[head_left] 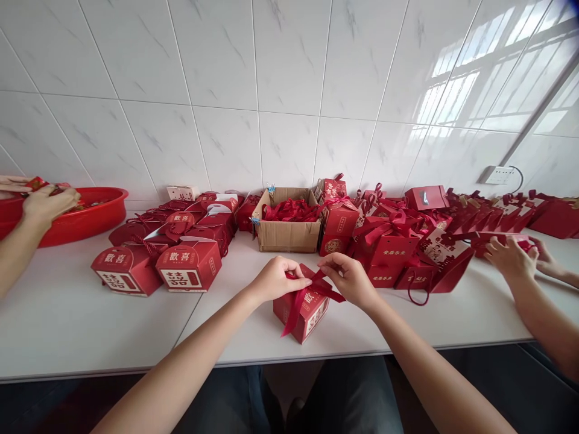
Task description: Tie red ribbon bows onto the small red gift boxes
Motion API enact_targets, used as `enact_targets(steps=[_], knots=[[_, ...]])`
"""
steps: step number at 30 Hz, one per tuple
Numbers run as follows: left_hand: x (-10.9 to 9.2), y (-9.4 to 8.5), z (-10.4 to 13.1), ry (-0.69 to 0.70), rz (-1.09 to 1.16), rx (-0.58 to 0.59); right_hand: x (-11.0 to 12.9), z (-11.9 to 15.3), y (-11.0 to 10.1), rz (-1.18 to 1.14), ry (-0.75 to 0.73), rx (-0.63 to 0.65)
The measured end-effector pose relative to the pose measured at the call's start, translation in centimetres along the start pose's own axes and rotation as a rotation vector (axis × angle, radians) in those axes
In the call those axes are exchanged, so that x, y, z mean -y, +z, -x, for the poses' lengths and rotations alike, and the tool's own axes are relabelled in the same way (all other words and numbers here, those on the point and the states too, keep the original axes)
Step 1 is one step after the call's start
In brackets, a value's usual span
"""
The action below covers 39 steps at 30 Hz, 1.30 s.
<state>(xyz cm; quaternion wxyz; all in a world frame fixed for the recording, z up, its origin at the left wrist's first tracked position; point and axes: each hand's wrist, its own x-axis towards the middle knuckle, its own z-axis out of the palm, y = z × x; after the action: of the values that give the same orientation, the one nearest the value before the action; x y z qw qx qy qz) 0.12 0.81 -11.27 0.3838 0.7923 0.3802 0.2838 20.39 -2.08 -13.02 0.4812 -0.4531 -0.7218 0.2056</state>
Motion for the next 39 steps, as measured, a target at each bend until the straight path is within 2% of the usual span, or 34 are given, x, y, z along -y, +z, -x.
enact_targets(steps=[4,10,14,17,20,25,32,39], knots=[[0.0,-0.1,0.1,0.004,0.033,0.003,-0.4,0.2,0.0,-0.045,0.055,-0.013],[-0.9,-0.6,0.0,-0.045,0.095,-0.009,-0.4,0.3,0.0,-0.3,0.147,0.07],[-1.1,-0.7,0.1,-0.059,0.154,0.011,0.0,0.4,-0.2,-0.239,0.242,0.08],[-1.0,-0.7,0.3,-0.046,0.084,-0.01,0.1,0.5,-0.4,-0.142,0.31,0.16],[-0.9,-0.7,0.4,-0.026,0.01,-0.02,0.1,0.5,-0.6,-0.127,0.288,0.207],[-1.0,-0.6,0.2,-0.009,-0.028,-0.023,0.3,0.0,-0.6,-0.117,0.202,0.152],[-0.6,-0.2,0.0,-0.022,-0.028,0.01,0.5,-0.1,-1.3,-0.028,0.192,0.14],[-0.2,-0.1,-0.3,-0.057,0.001,0.001,0.0,0.2,-0.2,-0.034,0.137,-0.008]])
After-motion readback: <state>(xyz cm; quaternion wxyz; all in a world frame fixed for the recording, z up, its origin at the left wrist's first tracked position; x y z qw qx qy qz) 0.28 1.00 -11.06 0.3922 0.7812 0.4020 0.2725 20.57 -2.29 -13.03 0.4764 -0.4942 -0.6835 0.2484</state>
